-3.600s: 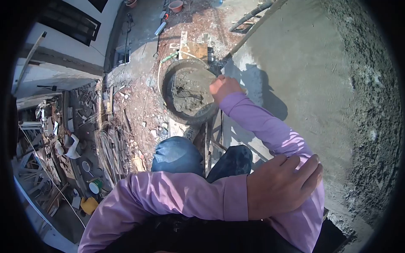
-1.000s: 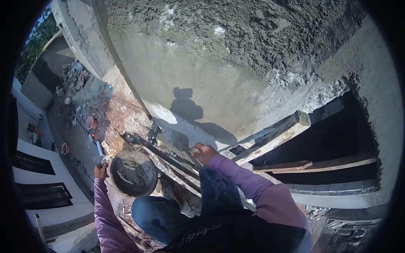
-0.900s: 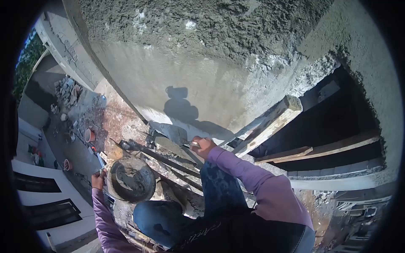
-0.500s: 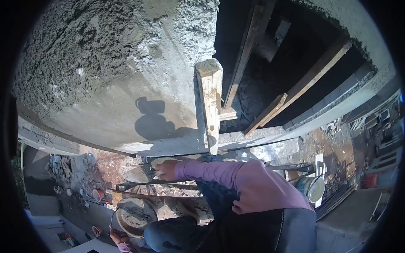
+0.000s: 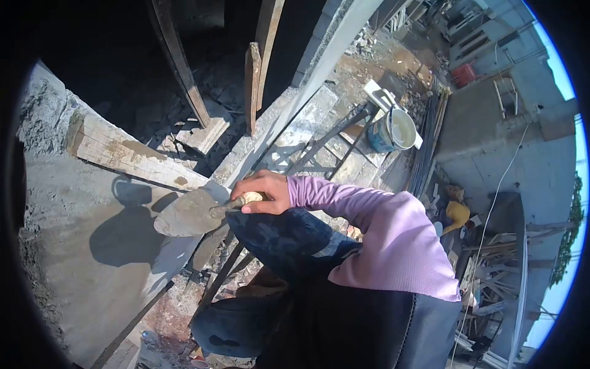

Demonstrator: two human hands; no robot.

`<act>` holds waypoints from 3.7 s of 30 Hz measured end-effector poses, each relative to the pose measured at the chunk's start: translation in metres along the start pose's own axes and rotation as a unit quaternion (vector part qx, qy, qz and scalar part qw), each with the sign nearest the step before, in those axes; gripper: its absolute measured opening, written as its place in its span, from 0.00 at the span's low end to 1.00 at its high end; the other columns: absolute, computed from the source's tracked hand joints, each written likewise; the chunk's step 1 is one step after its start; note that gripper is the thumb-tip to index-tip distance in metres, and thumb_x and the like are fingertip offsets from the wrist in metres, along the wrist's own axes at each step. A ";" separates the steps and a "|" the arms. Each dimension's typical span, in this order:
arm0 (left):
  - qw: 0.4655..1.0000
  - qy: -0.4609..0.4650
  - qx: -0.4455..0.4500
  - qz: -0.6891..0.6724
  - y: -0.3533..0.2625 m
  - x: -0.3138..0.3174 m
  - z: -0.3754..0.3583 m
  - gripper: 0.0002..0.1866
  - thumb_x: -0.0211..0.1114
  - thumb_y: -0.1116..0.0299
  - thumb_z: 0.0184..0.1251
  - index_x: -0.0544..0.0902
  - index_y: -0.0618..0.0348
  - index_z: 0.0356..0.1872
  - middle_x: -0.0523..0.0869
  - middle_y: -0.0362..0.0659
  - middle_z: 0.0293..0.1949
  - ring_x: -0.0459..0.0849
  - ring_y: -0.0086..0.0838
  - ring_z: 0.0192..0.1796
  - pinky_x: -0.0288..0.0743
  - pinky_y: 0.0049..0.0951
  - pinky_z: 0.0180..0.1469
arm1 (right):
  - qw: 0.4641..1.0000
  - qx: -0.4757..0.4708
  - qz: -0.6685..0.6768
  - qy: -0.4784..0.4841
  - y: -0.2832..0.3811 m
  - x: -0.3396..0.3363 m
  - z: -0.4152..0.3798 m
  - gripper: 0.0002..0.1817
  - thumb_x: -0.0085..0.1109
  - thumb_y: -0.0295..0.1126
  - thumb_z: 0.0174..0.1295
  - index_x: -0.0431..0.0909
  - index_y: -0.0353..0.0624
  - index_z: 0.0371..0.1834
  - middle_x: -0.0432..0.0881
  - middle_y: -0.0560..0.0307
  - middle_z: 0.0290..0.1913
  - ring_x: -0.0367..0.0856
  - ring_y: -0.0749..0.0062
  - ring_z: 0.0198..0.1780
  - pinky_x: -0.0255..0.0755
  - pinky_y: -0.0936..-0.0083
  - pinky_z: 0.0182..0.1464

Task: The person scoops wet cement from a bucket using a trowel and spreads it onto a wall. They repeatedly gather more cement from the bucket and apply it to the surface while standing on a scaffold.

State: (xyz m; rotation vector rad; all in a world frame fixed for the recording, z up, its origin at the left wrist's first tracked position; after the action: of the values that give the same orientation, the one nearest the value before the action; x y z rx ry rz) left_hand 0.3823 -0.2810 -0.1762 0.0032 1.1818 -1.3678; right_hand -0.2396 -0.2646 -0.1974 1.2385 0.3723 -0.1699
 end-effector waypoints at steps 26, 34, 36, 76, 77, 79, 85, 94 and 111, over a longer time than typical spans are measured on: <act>0.630 0.525 0.572 0.015 -0.245 0.197 -0.188 0.20 0.67 0.75 0.63 0.82 0.57 0.57 0.84 0.58 0.50 0.86 0.41 0.51 0.82 0.32 0.40 | 0.545 0.375 -0.256 -0.705 -0.301 -0.399 -0.646 0.24 0.73 0.42 0.56 0.78 0.33 0.44 0.82 0.55 0.33 0.79 0.68 0.35 0.75 0.69 0.41; 0.670 0.513 0.536 0.013 -0.261 0.187 -0.202 0.15 0.68 0.73 0.61 0.85 0.57 0.50 0.85 0.52 0.43 0.87 0.39 0.42 0.80 0.32 0.37 | 0.463 0.686 -0.261 -0.497 -0.391 -0.376 -0.736 0.28 0.69 0.47 0.55 0.80 0.36 0.52 0.85 0.46 0.49 0.83 0.58 0.50 0.76 0.65 0.53; 0.673 0.515 0.531 0.022 -0.259 0.183 -0.203 0.16 0.68 0.72 0.60 0.85 0.57 0.51 0.85 0.52 0.43 0.87 0.40 0.42 0.80 0.33 0.38 | 0.460 0.655 -0.294 -0.523 -0.408 -0.392 -0.743 0.31 0.68 0.50 0.54 0.80 0.37 0.54 0.85 0.44 0.52 0.83 0.56 0.51 0.76 0.64 0.54; 0.560 0.629 0.529 -0.104 -0.340 0.182 -0.308 0.17 0.67 0.75 0.62 0.83 0.61 0.53 0.86 0.52 0.47 0.85 0.48 0.48 0.78 0.41 0.50 | 0.553 0.684 -0.322 -0.350 -0.258 -0.358 -0.577 0.25 0.64 0.45 0.60 0.80 0.39 0.55 0.85 0.41 0.47 0.84 0.57 0.51 0.75 0.65 0.54; 0.560 0.631 0.527 -0.105 -0.341 0.182 -0.309 0.17 0.67 0.75 0.62 0.83 0.61 0.53 0.86 0.52 0.47 0.85 0.48 0.48 0.78 0.41 0.50 | 0.549 0.687 -0.332 -0.341 -0.260 -0.359 -0.574 0.26 0.64 0.45 0.60 0.79 0.39 0.56 0.85 0.41 0.49 0.84 0.58 0.53 0.75 0.66 0.55; 0.561 0.634 0.521 -0.107 -0.341 0.183 -0.310 0.17 0.67 0.75 0.62 0.83 0.61 0.53 0.86 0.52 0.48 0.85 0.48 0.49 0.78 0.41 0.50 | 0.540 0.691 -0.351 -0.329 -0.263 -0.361 -0.568 0.27 0.62 0.45 0.60 0.79 0.39 0.59 0.85 0.41 0.51 0.84 0.60 0.56 0.76 0.67 0.57; 0.566 0.622 0.532 -0.102 -0.346 0.183 -0.314 0.18 0.66 0.76 0.61 0.82 0.61 0.54 0.85 0.53 0.49 0.85 0.49 0.50 0.78 0.42 0.51 | 0.486 0.719 -0.396 -0.300 -0.225 -0.354 -0.530 0.40 0.64 0.35 0.54 0.59 0.42 0.71 0.75 0.38 0.57 0.80 0.43 0.56 0.75 0.60 0.58; 0.576 0.621 0.520 -0.110 -0.343 0.188 -0.311 0.18 0.65 0.78 0.61 0.82 0.61 0.53 0.85 0.52 0.49 0.85 0.49 0.50 0.78 0.40 0.51 | 0.686 0.504 -0.378 -0.365 -0.266 -0.388 -0.530 0.43 0.57 0.28 0.53 0.55 0.59 0.77 0.71 0.38 0.66 0.75 0.38 0.62 0.73 0.58 0.61; 0.577 0.640 0.506 -0.041 -0.322 0.207 -0.304 0.20 0.66 0.76 0.61 0.81 0.60 0.56 0.84 0.51 0.50 0.85 0.46 0.45 0.80 0.35 0.39 | 0.564 0.238 -0.040 -0.790 -0.215 -0.356 -0.567 0.24 0.66 0.30 0.58 0.71 0.39 0.57 0.83 0.50 0.35 0.83 0.65 0.34 0.77 0.70 0.37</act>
State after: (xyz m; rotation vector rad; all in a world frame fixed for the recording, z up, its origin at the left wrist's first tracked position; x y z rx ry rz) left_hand -0.0965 -0.3412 -0.2555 2.1091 1.2274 -1.9680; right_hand -0.7438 0.1746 -0.4142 1.1031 -1.3032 -1.4200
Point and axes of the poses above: each hand's wrist, its own z-axis towards the middle knuckle, its own x-axis out of the palm, y = z × x, the point moved 6 cm from there along z, towards the middle knuckle
